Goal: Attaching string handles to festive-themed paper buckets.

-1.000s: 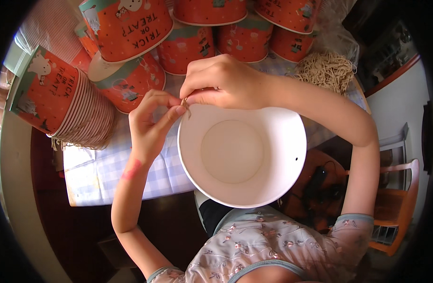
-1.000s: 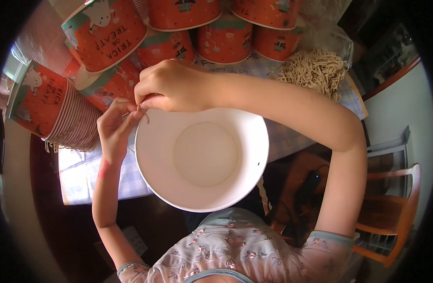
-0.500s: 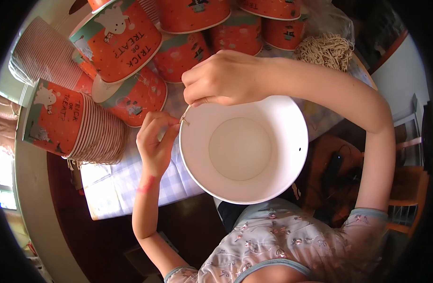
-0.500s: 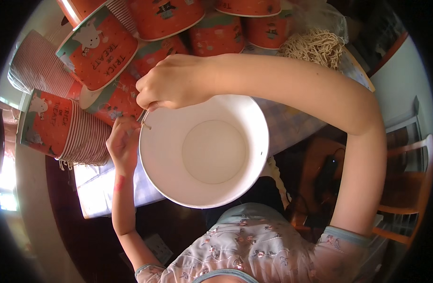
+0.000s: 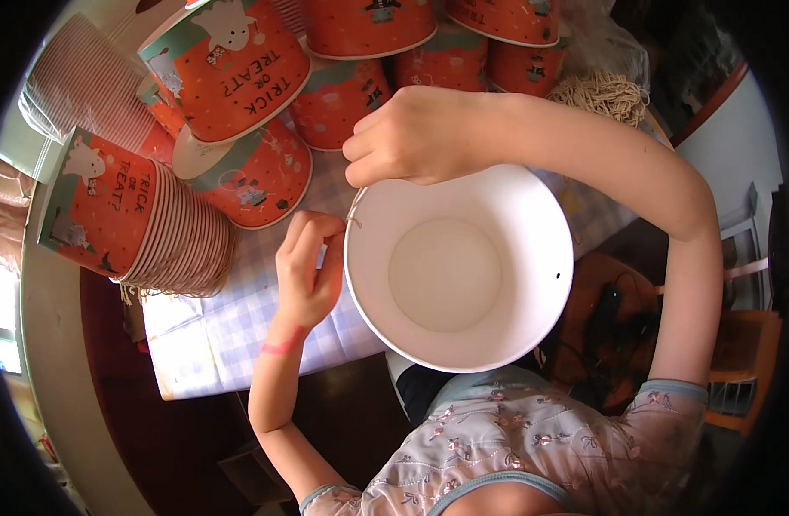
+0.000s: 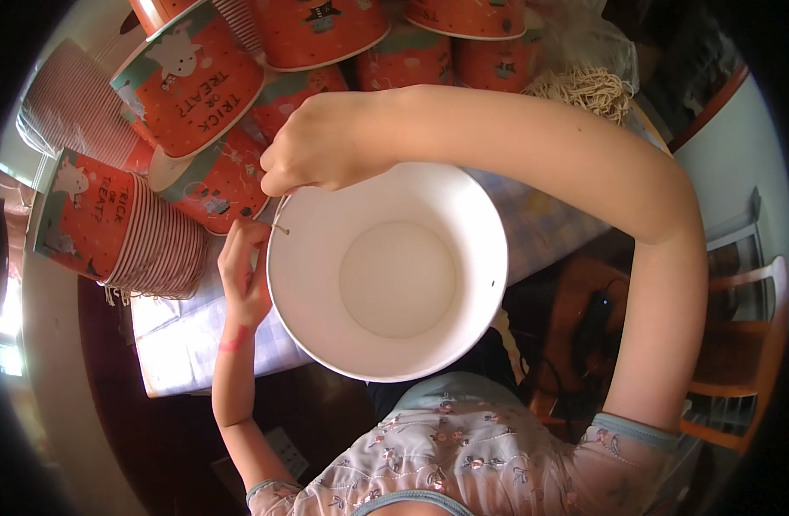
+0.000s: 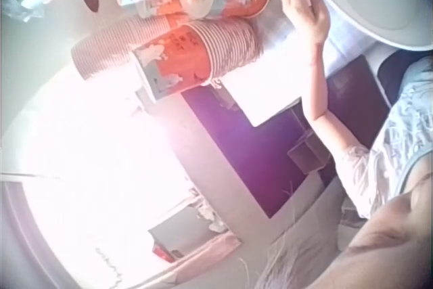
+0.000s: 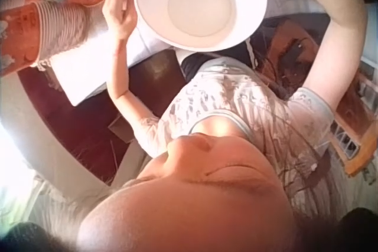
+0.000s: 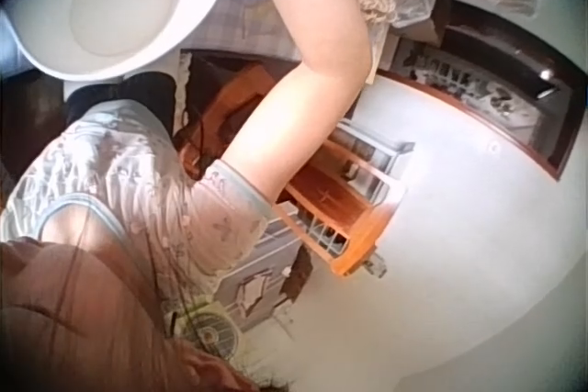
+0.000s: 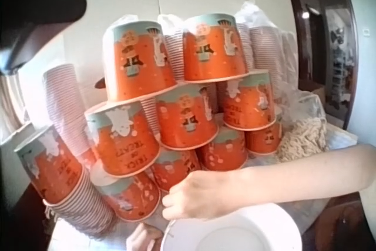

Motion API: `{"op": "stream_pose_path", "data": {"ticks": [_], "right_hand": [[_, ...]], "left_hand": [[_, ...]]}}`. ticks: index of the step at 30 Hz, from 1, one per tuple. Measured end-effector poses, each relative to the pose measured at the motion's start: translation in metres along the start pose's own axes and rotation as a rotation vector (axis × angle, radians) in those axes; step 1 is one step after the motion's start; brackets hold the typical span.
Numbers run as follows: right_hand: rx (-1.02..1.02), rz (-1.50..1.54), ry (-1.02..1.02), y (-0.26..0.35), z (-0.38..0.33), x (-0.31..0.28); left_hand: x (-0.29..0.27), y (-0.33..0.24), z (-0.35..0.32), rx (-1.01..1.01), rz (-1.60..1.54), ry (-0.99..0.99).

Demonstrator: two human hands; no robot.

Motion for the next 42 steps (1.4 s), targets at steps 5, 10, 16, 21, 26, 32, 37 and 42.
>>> {"op": "stream_pose_path", "data": {"ticks": [5, 10, 16, 21, 26, 32, 37, 42], "right_hand": [[-0.230, -0.245, -0.012, 0.004, 0.009, -0.002], [-0.462, -0.459, 0.000, 0.007, 0.019, -0.001], [-0.593, -0.333, 0.027, 0.007, 0.029, 0.000], [-0.582, -0.214, -0.005, 0.004, 0.040, 0.003], [-0.565, -0.137, 0.022, 0.003, 0.048, 0.005], [-0.519, -0.084, -0.024, -0.001, 0.043, 0.004], [-0.275, -0.041, -0.150, -0.011, 0.027, -0.004], [-0.072, 0.208, -0.269, -0.008, 0.019, -0.015]], "left_hand": [[0.003, 0.001, -0.006, 0.131, 0.073, -0.064], [0.001, 0.003, -0.008, 0.162, -0.051, -0.059], [-0.002, 0.006, -0.012, 0.158, -0.263, -0.080], [-0.007, 0.007, -0.016, 0.181, -0.346, -0.128], [-0.009, 0.006, -0.019, 0.174, -0.362, -0.127], [-0.010, 0.015, -0.022, 0.128, -0.426, -0.153], [-0.020, 0.014, -0.024, 0.085, -0.267, -0.296], [-0.028, 0.016, -0.027, -0.097, -0.206, -0.339]]}}
Point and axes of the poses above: each hand's wrist, its own z-axis towards the middle knuckle, its own x-axis out of the palm, y = z × x, the point moved 4 cm from there along z, towards the middle knuckle, and after that the axes turned 4 degrees about -z, right-handed, at the moved point
